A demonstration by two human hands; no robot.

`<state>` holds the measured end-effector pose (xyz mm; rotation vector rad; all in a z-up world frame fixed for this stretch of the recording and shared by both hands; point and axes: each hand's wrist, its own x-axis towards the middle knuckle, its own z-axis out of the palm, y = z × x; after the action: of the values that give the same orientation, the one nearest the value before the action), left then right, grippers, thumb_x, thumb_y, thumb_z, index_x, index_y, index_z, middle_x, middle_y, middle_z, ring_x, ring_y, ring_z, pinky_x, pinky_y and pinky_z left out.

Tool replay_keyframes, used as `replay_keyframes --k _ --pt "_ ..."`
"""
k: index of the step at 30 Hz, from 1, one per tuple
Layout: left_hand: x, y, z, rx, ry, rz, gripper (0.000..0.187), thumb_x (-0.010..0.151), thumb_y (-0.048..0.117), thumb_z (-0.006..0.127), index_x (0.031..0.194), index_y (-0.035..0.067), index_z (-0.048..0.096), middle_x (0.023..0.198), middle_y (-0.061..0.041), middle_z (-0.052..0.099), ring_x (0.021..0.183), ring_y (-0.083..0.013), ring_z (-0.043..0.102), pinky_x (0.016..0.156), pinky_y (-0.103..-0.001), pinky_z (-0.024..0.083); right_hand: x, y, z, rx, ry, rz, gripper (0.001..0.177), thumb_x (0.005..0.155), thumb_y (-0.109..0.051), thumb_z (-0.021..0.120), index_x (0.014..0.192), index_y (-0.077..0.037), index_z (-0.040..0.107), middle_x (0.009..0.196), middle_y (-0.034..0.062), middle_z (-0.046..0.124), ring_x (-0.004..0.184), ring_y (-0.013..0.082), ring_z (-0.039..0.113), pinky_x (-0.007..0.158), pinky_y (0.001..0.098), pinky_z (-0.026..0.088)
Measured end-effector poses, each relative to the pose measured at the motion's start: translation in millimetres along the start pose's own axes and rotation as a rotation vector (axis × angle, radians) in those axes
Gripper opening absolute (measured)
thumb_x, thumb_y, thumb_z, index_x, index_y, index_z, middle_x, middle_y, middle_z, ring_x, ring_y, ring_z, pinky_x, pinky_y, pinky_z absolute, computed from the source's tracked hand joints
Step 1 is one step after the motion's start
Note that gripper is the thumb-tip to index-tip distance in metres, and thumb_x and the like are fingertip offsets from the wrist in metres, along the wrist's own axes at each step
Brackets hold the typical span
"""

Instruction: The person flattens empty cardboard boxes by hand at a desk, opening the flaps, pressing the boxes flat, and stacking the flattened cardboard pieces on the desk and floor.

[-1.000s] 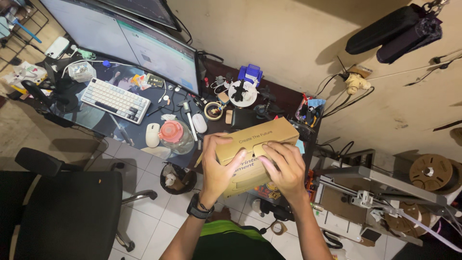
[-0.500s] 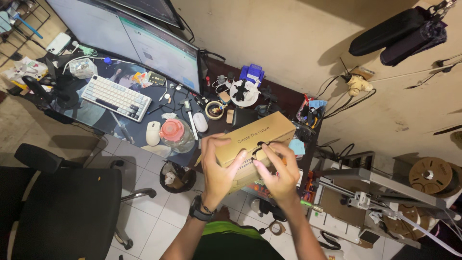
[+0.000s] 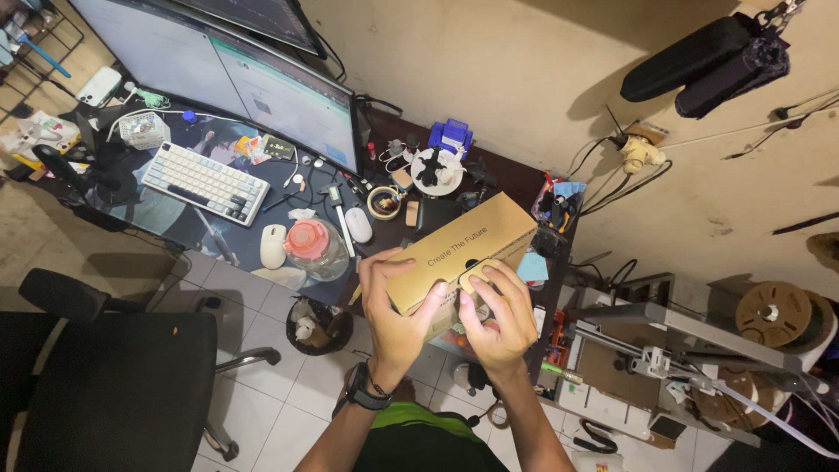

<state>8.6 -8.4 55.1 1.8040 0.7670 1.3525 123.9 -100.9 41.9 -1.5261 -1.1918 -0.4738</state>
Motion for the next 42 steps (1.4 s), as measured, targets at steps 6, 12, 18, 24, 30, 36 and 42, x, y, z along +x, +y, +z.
replay_keyframes --k 6,12,18,24,30,36,42 --pt "-1.3 3.5 0.7 0.015 -0.007 0.024 0.049 0.073 0.012 0.089 0.111 0.002 0.059 0.124 -0.02 0.056 0.117 -0.0351 0.06 0.099 -0.045 0.049 7.2 -3.3 -3.4 -0.026 -0.012 -0.019 0.03 0.077 0.004 0.08 0.106 0.001 0.072 0.114 0.0166 0.07 0.115 0.0354 0.068 0.098 0.0421 0.057" --pt "-3.6 4.6 -0.7 0.041 -0.009 0.017 0.05 0.073 0.013 0.09 0.111 0.002 0.06 0.124 -0.02 0.056 0.116 -0.0357 0.06 0.098 -0.044 0.05 9.8 -11.6 -5.8 -0.035 -0.058 0.029 0.029 0.079 0.005 0.079 0.107 0.0 0.071 0.115 0.015 0.071 0.116 0.0353 0.065 0.1 0.0426 0.053" --pt "4.8 2.0 -5.0 0.067 -0.029 0.005 0.047 0.074 0.013 0.09 0.109 0.002 0.061 0.12 -0.019 0.058 0.112 -0.0346 0.064 0.095 -0.043 0.052 18.8 -4.4 -14.7 0.004 -0.225 -0.023 0.035 0.076 0.003 0.079 0.111 0.001 0.072 0.116 0.0178 0.068 0.115 0.0357 0.063 0.1 0.0435 0.052" --pt "14.8 -1.4 -14.8 0.004 -0.187 -0.003 0.043 0.075 0.014 0.089 0.107 0.003 0.061 0.118 -0.015 0.06 0.11 -0.0306 0.066 0.095 -0.04 0.053 30.6 21.1 -35.4 -0.044 -0.356 -0.164 0.026 0.076 -0.008 0.082 0.102 -0.008 0.075 0.11 0.0025 0.07 0.113 0.0306 0.063 0.101 0.0431 0.043" --pt "29.1 -3.5 -25.2 -0.068 -0.382 0.021 0.044 0.074 0.017 0.088 0.106 0.002 0.062 0.118 -0.015 0.061 0.111 -0.0293 0.066 0.096 -0.038 0.052 38.5 28.2 -36.7 0.03 -0.377 -0.08 0.033 0.073 -0.019 0.085 0.102 -0.016 0.071 0.122 0.005 0.064 0.127 0.0338 0.058 0.11 0.0456 0.041" --pt "36.3 -3.0 -35.6 -0.128 -0.601 0.043 0.042 0.073 0.02 0.088 0.104 0.005 0.064 0.117 -0.013 0.065 0.111 -0.0283 0.067 0.096 -0.036 0.052 65.7 33.3 -54.2 0.167 -0.791 0.095 0.094 0.061 -0.036 0.09 0.141 -0.004 0.053 0.144 0.0248 0.053 0.13 0.0415 0.052 0.108 0.047 0.039" --pt "27.6 -40.6 -23.4 -0.236 -0.488 -0.042 0.036 0.079 0.018 0.083 0.106 0.004 0.063 0.117 -0.011 0.065 0.113 -0.0232 0.064 0.1 -0.035 0.049 59.4 52.8 -59.7 0.094 -0.922 0.265 0.089 0.068 -0.036 0.089 0.144 -0.009 0.051 0.143 0.0192 0.059 0.133 0.032 0.057 0.111 0.0416 0.043"
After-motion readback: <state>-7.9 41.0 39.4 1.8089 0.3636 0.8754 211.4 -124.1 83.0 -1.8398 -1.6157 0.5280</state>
